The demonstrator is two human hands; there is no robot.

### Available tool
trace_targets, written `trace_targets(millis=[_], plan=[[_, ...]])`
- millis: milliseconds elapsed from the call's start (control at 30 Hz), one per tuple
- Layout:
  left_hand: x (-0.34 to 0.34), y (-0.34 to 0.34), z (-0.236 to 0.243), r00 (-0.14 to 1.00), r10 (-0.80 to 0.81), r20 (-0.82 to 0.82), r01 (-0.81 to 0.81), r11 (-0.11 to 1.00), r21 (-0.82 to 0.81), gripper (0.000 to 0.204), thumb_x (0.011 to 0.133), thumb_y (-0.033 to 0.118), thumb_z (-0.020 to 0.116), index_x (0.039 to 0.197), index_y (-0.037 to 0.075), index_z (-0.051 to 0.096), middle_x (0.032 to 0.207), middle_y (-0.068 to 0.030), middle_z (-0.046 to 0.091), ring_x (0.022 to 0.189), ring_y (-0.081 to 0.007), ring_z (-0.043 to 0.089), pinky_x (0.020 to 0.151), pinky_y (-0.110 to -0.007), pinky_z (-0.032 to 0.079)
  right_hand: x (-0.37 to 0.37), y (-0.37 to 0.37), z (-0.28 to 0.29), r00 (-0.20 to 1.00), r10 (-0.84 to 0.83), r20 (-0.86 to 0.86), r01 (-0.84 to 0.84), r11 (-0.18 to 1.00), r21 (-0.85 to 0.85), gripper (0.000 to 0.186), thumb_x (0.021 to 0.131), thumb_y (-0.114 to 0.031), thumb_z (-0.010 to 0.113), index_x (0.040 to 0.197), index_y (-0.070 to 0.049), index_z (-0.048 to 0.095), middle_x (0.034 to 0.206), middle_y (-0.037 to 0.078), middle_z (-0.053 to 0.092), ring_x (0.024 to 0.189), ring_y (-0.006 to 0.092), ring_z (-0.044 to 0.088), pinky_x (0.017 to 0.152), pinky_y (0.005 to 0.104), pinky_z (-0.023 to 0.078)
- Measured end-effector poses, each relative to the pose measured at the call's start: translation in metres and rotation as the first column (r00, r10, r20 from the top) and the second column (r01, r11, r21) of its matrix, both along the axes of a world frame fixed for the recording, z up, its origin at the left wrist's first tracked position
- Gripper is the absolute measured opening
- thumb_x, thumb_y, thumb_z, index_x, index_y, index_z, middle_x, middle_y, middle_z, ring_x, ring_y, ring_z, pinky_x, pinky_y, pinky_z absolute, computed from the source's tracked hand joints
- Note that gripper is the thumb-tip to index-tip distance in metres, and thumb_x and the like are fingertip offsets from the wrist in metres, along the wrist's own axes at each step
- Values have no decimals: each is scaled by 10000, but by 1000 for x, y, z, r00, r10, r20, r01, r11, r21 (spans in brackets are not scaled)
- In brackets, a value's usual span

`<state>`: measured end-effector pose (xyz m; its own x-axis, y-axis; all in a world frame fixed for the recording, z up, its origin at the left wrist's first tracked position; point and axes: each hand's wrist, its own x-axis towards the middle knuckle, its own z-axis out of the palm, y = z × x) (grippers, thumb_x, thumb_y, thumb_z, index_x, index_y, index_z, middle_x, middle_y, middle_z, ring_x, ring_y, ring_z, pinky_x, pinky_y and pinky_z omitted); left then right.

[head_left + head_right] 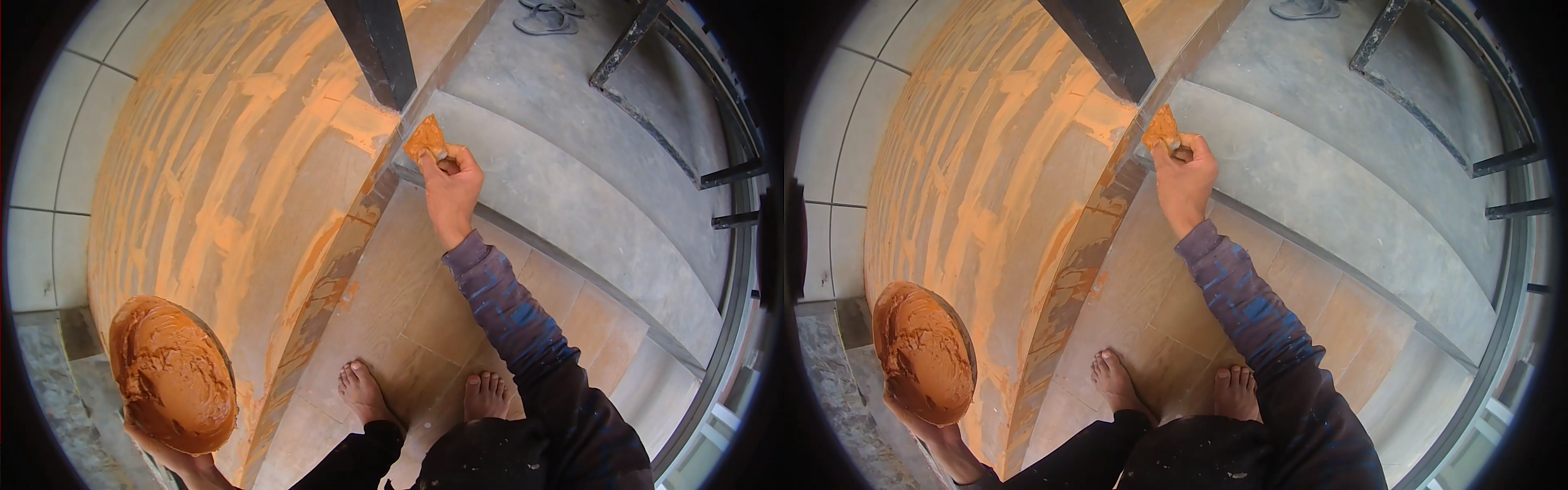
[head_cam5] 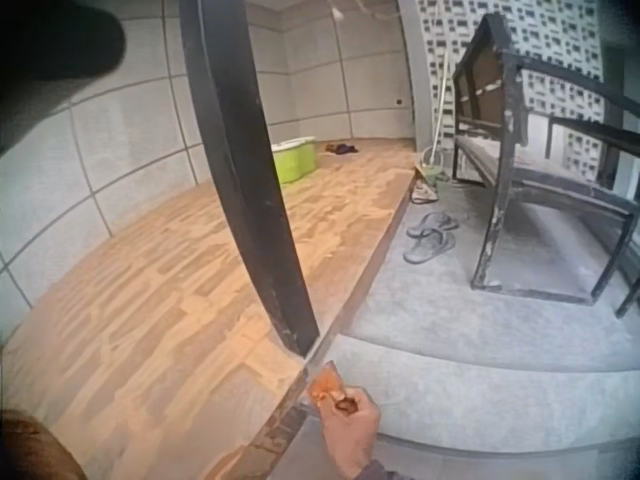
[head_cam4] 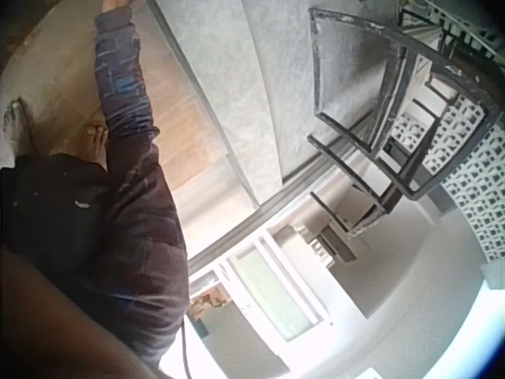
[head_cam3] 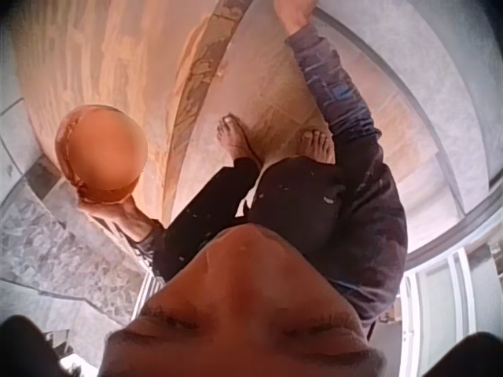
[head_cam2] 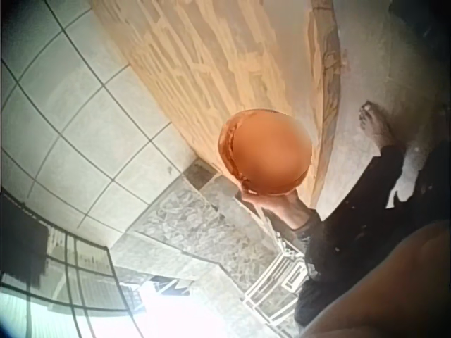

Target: The person applies a brown grout mixture to the gaps between floor tiles using a small rectangular tool and their hands, smoothing the material along the tile edges and corners.

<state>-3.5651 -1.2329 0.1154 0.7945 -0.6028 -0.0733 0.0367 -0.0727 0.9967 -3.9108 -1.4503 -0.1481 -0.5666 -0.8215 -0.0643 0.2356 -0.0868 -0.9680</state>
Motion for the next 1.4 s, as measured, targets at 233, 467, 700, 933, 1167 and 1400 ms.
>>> trace_targets(millis=[233, 467, 700, 933, 1167, 1400], plan=[[-22, -4, -18, 943, -197, 269, 174, 979, 104, 590, 1084, 544, 365, 1517, 151, 437, 1549, -73, 459, 1421, -270, 458, 1169, -491, 421, 24, -18, -18, 958, -213, -191, 200, 976, -86, 205, 785, 12, 759, 938, 22, 624, 940, 99, 626, 819, 199, 654, 700, 296, 510], [-44, -26, -24, 998, -12, -56, 10, 999, -34, 587, 1085, 542, 366, 1518, 151, 435, 1554, -73, 449, 1428, -271, 446, 1179, -490, 408, 10, -20, -12, 931, -179, -318, 159, 983, -86, 217, 753, 24, 759, 922, 9, 624, 931, 114, 601, 819, 258, 656, 655, 340, 516], [-34, -19, -42, 983, -106, 149, 101, 994, 39, 631, 1065, 587, 390, 1518, 152, 445, 1572, -76, 437, 1435, -283, 438, 1184, -496, 401, 13, -33, -17, 931, -210, -299, 190, 977, -96, 224, 758, 28, 753, 950, 13, 638, 948, 115, 591, 817, 262, 648, 651, 340, 516], [-91, -48, -27, 997, -67, 26, 64, 993, 97, 686, 1064, 496, 383, 1627, 232, 95, 1685, -74, 153, 1548, -300, 214, 1256, -524, 271, 29, -41, -31, 935, -229, -272, 205, 972, -115, 238, 755, 44, 739, 978, 21, 656, 949, 114, 583, 817, 271, 634, 691, 360, 516], [-21, -43, -45, 994, 55, -97, -57, 998, -20, 604, 1069, 566, 380, 1508, 159, 466, 1561, -60, 460, 1432, -273, 445, 1178, -489, 406, 30, -44, -33, 931, -213, -298, 199, 977, -77, 223, 753, 20, 745, 960, 25, 663, 923, 113, 579, 809, 267, 623, 693, 363, 499], [-8, -40, -49, 998, 45, -53, -45, 999, -2, 634, 1058, 583, 387, 1514, 148, 459, 1557, -72, 463, 1426, -278, 450, 1170, -493, 414, 29, -33, -17, 958, -103, -268, 124, 991, 60, 318, 741, -9, 761, 1055, 17, 714, 889, 94, 589, 715, 221, 610, 674, 363, 495]])
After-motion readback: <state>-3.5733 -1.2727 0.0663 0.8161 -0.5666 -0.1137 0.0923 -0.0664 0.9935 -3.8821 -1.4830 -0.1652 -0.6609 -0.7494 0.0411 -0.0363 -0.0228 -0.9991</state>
